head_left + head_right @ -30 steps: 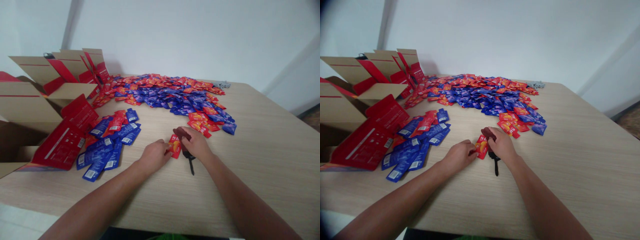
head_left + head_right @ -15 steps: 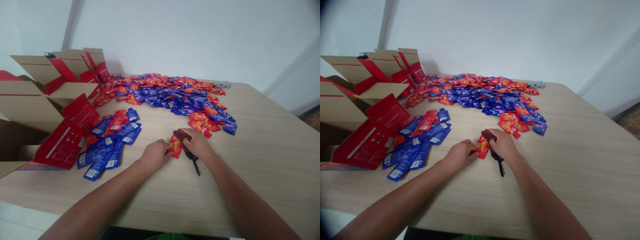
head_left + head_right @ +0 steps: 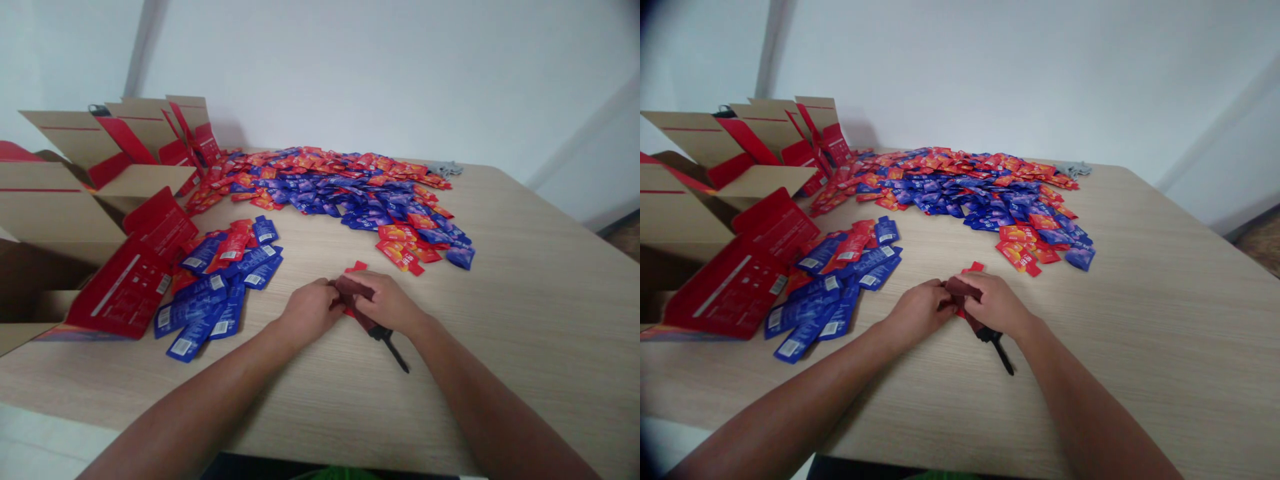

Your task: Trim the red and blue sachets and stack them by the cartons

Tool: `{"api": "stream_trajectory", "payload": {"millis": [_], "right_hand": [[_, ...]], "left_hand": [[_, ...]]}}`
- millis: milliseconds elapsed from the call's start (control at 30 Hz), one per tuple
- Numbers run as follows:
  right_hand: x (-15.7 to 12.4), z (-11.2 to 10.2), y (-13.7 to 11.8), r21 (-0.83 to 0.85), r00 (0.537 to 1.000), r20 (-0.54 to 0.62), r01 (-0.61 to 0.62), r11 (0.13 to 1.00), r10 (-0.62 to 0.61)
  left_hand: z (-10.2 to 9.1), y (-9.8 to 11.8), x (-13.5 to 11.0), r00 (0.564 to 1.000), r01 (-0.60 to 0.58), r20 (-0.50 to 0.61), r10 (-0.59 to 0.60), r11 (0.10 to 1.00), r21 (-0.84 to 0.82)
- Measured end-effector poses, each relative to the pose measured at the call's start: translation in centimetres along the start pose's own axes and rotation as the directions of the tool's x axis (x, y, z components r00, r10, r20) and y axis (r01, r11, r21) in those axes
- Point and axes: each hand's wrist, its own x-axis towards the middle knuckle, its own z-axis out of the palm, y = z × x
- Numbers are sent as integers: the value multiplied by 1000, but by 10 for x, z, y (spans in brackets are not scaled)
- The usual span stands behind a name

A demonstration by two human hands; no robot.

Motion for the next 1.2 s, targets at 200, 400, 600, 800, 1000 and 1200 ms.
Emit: {"api": "stream_trajectory", "payload": {"millis": [200, 400, 600, 800, 1000, 1200], "right_hand": [[3, -3, 13, -69, 997, -36, -68, 995, 65], [6, -7, 32, -199, 952, -247, -233, 952, 181], [5, -7, 36, -210, 942, -284, -240, 948, 176], [4, 0, 18, -63, 984, -163, -86, 994, 75], [2, 4, 6, -16, 999, 0, -33, 999, 33], [6, 1, 20, -70, 974, -168, -165, 984, 151]], "left_hand": [[-3, 3, -1, 1000, 14, -3, -14, 1000, -3], [-7, 5, -2, 1000, 21, 4, -21, 1000, 12], [-7, 5, -2, 1000, 22, 10, -22, 1000, 16], [-3, 2, -1, 1000, 23, -10, -23, 1000, -1], [-3, 2, 0, 1000, 22, 3, -22, 1000, -7], [-3, 1, -2, 1000, 12, -18, -12, 1000, -4]]}}
